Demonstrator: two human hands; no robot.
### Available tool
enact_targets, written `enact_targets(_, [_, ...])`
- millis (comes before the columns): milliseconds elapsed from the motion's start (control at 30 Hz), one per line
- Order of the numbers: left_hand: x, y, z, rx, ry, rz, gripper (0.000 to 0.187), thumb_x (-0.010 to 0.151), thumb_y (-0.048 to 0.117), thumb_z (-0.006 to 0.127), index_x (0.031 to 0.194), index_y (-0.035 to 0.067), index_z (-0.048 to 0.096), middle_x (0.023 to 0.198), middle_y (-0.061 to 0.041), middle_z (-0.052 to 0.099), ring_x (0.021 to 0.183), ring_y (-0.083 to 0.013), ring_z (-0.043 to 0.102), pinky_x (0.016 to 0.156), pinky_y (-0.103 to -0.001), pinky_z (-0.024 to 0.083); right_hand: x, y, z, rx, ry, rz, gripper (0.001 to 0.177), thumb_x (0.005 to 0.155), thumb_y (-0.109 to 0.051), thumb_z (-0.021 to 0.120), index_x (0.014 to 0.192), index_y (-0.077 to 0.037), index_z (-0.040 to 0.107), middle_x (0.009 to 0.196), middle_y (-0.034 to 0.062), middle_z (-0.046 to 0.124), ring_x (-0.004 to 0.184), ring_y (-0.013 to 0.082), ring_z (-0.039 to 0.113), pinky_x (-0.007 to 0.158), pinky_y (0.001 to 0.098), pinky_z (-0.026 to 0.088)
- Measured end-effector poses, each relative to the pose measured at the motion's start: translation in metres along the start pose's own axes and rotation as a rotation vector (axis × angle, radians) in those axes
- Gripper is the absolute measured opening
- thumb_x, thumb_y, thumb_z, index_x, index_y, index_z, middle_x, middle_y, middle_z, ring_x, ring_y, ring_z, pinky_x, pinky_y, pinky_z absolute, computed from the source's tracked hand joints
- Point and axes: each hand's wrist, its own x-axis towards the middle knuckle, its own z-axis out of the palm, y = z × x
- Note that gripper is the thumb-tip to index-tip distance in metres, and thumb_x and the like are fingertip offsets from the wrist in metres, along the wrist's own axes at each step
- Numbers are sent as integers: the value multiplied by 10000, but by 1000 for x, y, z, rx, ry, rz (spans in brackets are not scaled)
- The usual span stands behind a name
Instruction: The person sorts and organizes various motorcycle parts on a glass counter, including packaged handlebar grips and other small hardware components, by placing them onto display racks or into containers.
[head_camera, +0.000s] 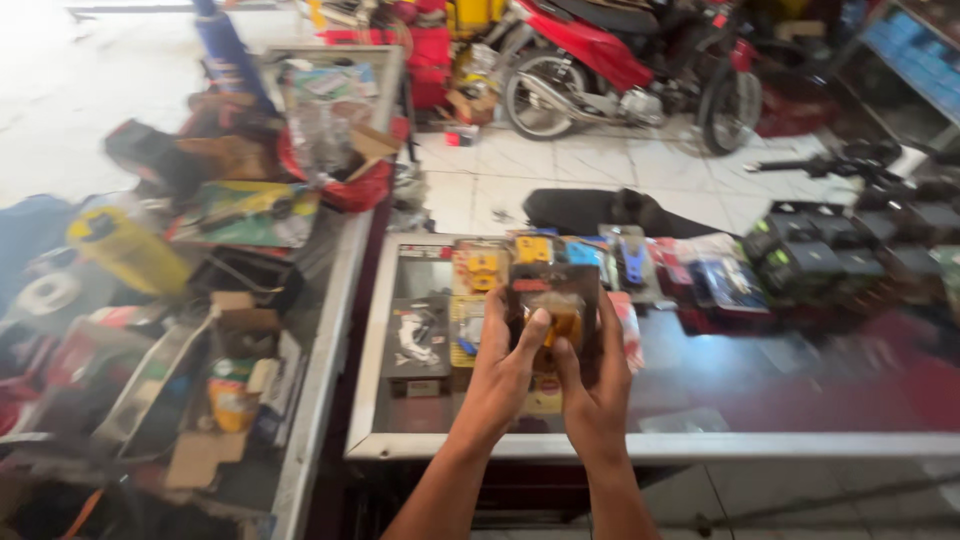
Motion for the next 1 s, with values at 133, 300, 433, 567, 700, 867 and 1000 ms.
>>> enact_targets(133, [5, -6, 17, -26, -136, 44, 305, 1006, 146, 606, 1274, 16, 539, 1178, -93, 637, 1120, -150, 599, 998, -304, 515, -27, -4, -30, 207, 58, 50, 658, 1001, -73, 618, 1585, 18, 330, 1480, 133, 525, 1360, 198, 520, 1128, 352, 443])
enact_targets(300, [0, -28, 56, 50, -245, 31, 182, 938, 65, 675, 1094, 8, 602, 1028, -68, 700, 990, -125, 659, 870, -298, 566, -58, -12, -68, 12, 172, 33, 662, 989, -96, 634, 1569, 22, 338, 1440, 139, 559, 1315, 222, 565, 1093, 359, 478])
enact_targets(433, [-15, -47, 86, 97, -393, 5, 132, 955, 63, 674, 1052, 5, 606, 953, -70, 698, 898, -123, 668, 809, -289, 568, -82, -23, -100, -180, 289, 39, 644, 967, -103, 667, 1529, 33, 385, 1380, 137, 583, 1264, 212, 566, 1067, 342, 461])
enact_targets(567, [-35, -58, 113, 113, -560, -6, 107, 947, 51, 668, 1014, -3, 605, 917, -61, 697, 867, -111, 664, 787, -274, 566, -101, -43, -128, -113, 526, 147, 334, 967, -103, 659, 1272, 23, 604, 1133, 88, 695, 1069, 155, 644, 920, 297, 524])
enact_targets(700, [-53, -62, 132, 132, -708, -149, 106, 927, 34, 690, 982, -15, 615, 834, -72, 665, 784, -106, 614, 707, -283, 532, -114, -58, -145, -227, 676, 129, 128, 952, -70, 673, 1039, 23, 679, 945, 52, 686, 912, 125, 634, 816, 283, 512])
enact_targets(867, [-68, -60, 152, 136, -1006, -167, 87, 891, 36, 709, 950, -7, 662, 819, -56, 725, 776, -89, 659, 704, -271, 548, -146, -79, -153, -470, 832, 177, 76, 897, -61, 687, 941, 2, 684, 841, 38, 691, 828, 115, 638, 775, 284, 523])
enact_targets(1000, [-81, -63, 168, 136, -1250, -66, 78, 879, 43, 723, 937, -4, 700, 801, -62, 739, 742, -112, 684, 692, -279, 553, -183, -96, -159, -694, 933, 200, 64, 888, -69, 701, 877, -10, 679, 758, 50, 675, 750, 124, 610, 718, 297, 516])
